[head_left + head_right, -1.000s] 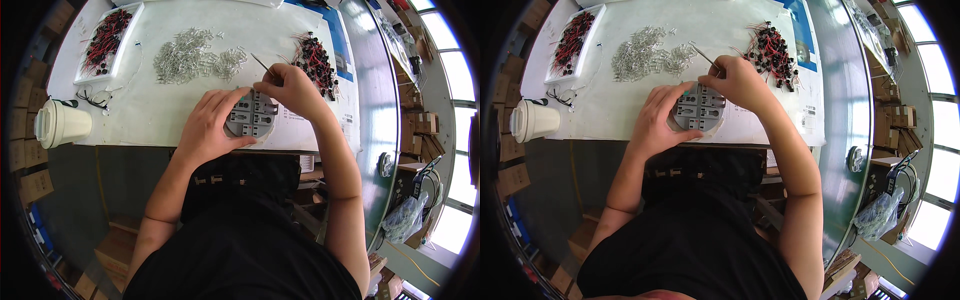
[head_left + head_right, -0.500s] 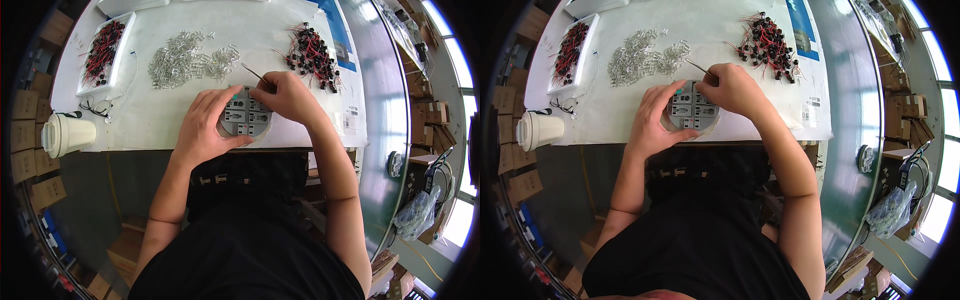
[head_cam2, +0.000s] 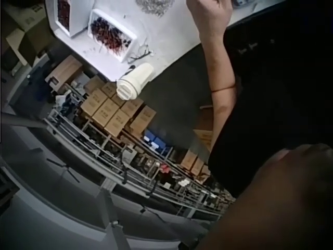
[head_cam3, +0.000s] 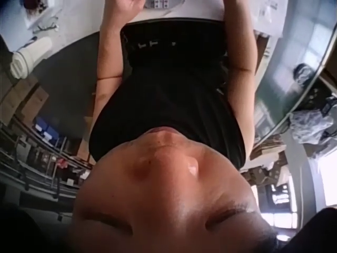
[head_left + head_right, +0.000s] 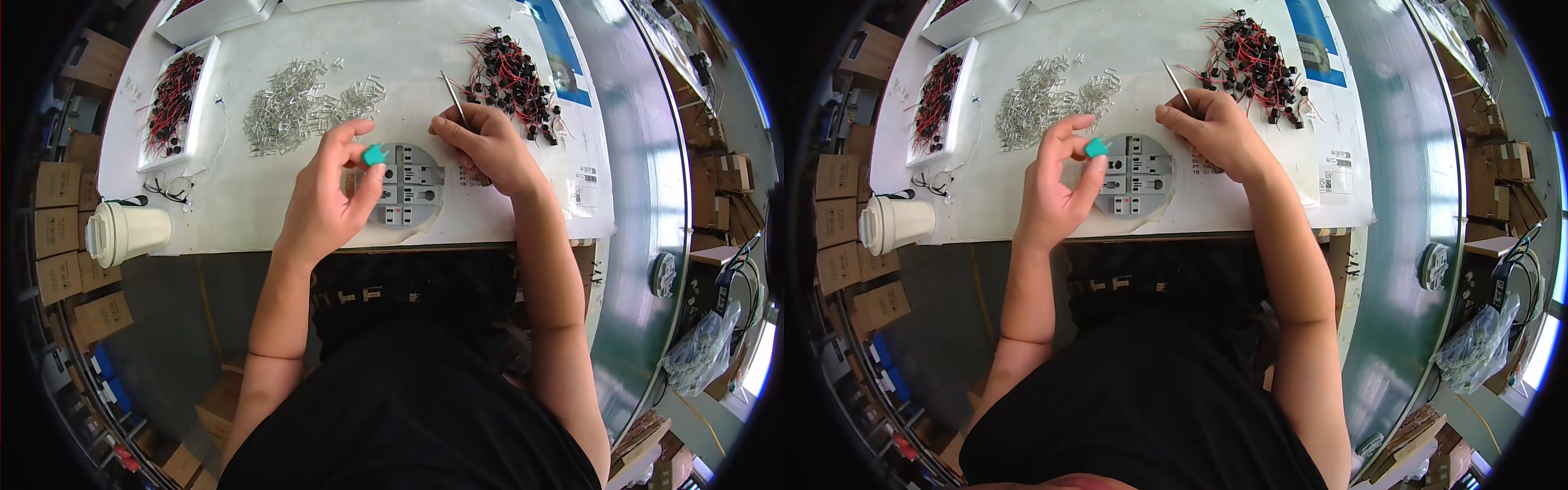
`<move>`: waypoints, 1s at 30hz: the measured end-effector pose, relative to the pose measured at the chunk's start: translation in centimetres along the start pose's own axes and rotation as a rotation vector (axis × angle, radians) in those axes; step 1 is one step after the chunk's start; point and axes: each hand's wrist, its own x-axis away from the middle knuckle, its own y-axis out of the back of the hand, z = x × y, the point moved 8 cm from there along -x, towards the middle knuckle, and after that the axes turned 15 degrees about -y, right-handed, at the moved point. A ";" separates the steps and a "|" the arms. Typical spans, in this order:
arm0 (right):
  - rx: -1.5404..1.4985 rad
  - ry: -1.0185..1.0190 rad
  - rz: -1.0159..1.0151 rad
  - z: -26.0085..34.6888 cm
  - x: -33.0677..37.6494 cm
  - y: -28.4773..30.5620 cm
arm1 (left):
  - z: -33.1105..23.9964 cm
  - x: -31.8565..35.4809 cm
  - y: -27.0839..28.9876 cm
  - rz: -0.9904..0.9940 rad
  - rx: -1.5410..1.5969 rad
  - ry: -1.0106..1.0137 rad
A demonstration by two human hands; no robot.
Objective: Assembling small electronic components onto a circular base using a specialized tool.
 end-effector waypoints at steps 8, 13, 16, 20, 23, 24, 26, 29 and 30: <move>-0.007 0.078 -0.026 -0.2 0.1 0.2 | -1.1 -3.2 -3.4 0.423 -0.174 -0.121; 0.065 0.101 -0.103 0.4 0.9 0.4 | -2.1 -3.8 -4.0 0.478 -0.291 -0.190; 0.196 0.303 -0.293 1.0 2.6 2.6 | -1.4 -3.5 -4.6 0.474 -0.327 -0.207; 0.240 0.349 -0.711 -0.1 7.1 10.5 | -0.2 -1.7 -4.2 0.333 -0.256 -0.131; 0.586 0.136 -0.897 -1.8 8.1 13.7 | -0.4 -0.7 -4.4 0.163 -0.277 -0.263; 0.614 0.137 -0.909 -2.5 8.0 14.1 | -0.5 -0.7 -4.5 0.158 -0.269 -0.265; 0.670 0.141 -0.929 -3.7 7.7 14.5 | -0.3 -0.7 -4.8 0.171 -0.265 -0.206; 0.384 0.148 -0.981 -4.2 9.0 15.0 | -0.5 -0.6 -4.3 0.107 -0.272 -0.179; 0.235 0.148 -1.000 -4.4 9.6 15.1 | -0.7 -0.6 -3.9 0.051 -0.276 -0.189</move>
